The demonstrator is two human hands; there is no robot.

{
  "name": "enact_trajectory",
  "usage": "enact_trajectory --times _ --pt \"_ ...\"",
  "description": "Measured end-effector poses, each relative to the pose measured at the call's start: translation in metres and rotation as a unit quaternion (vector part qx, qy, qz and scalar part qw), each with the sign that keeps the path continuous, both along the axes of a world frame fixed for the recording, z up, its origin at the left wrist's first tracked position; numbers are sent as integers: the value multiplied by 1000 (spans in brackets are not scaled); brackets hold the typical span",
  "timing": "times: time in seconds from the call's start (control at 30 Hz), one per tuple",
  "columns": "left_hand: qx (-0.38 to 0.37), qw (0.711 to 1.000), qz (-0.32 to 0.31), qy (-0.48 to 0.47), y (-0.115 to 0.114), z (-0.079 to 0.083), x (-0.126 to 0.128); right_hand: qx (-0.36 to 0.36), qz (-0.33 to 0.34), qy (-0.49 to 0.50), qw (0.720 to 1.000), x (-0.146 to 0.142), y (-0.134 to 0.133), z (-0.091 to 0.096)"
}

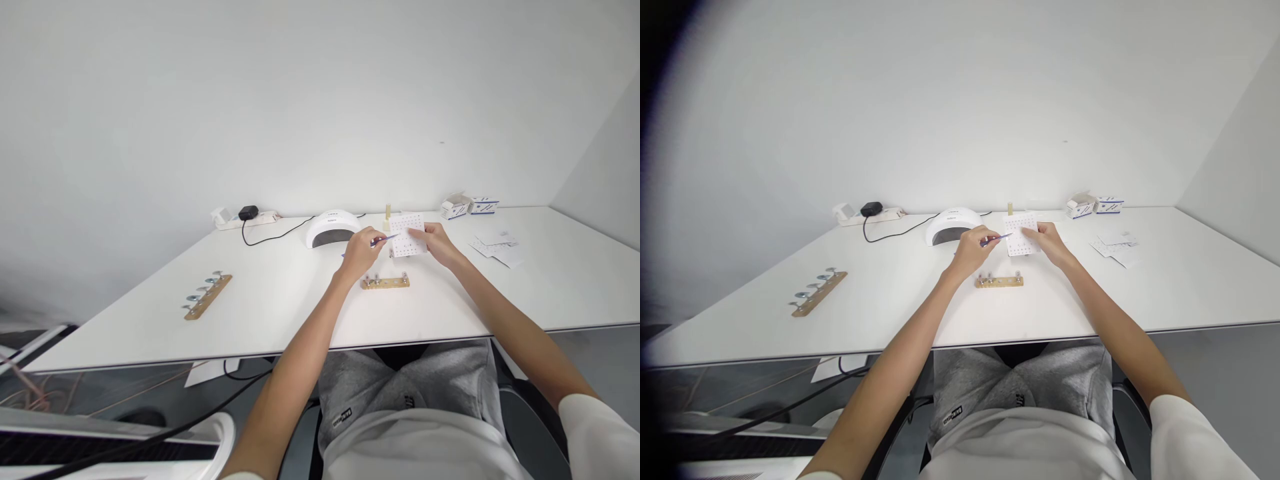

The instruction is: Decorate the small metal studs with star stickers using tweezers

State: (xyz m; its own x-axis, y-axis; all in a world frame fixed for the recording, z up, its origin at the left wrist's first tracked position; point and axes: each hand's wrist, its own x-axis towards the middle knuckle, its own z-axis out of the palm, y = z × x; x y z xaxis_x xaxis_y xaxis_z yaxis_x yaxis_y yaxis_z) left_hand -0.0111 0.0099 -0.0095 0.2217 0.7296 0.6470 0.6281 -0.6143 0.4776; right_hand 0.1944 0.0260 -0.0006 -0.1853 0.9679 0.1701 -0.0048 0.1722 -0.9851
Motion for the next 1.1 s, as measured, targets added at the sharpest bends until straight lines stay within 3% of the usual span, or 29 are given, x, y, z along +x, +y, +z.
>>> enact_trajectory --times 0.53,0.73,0.93,1.1 --pt "-14 1000 3 -9 -3 3 1 39 -28 -20 999 -1 4 -3" --pt "5 999 2 -43 -3 3 0 31 -17 73 997 0 5 -1" --pt "49 994 5 -97 -4 5 1 -22 -78 125 989 1 4 0" --pt "81 987 6 -136 -9 9 3 -31 -41 134 990 -3 0 3"
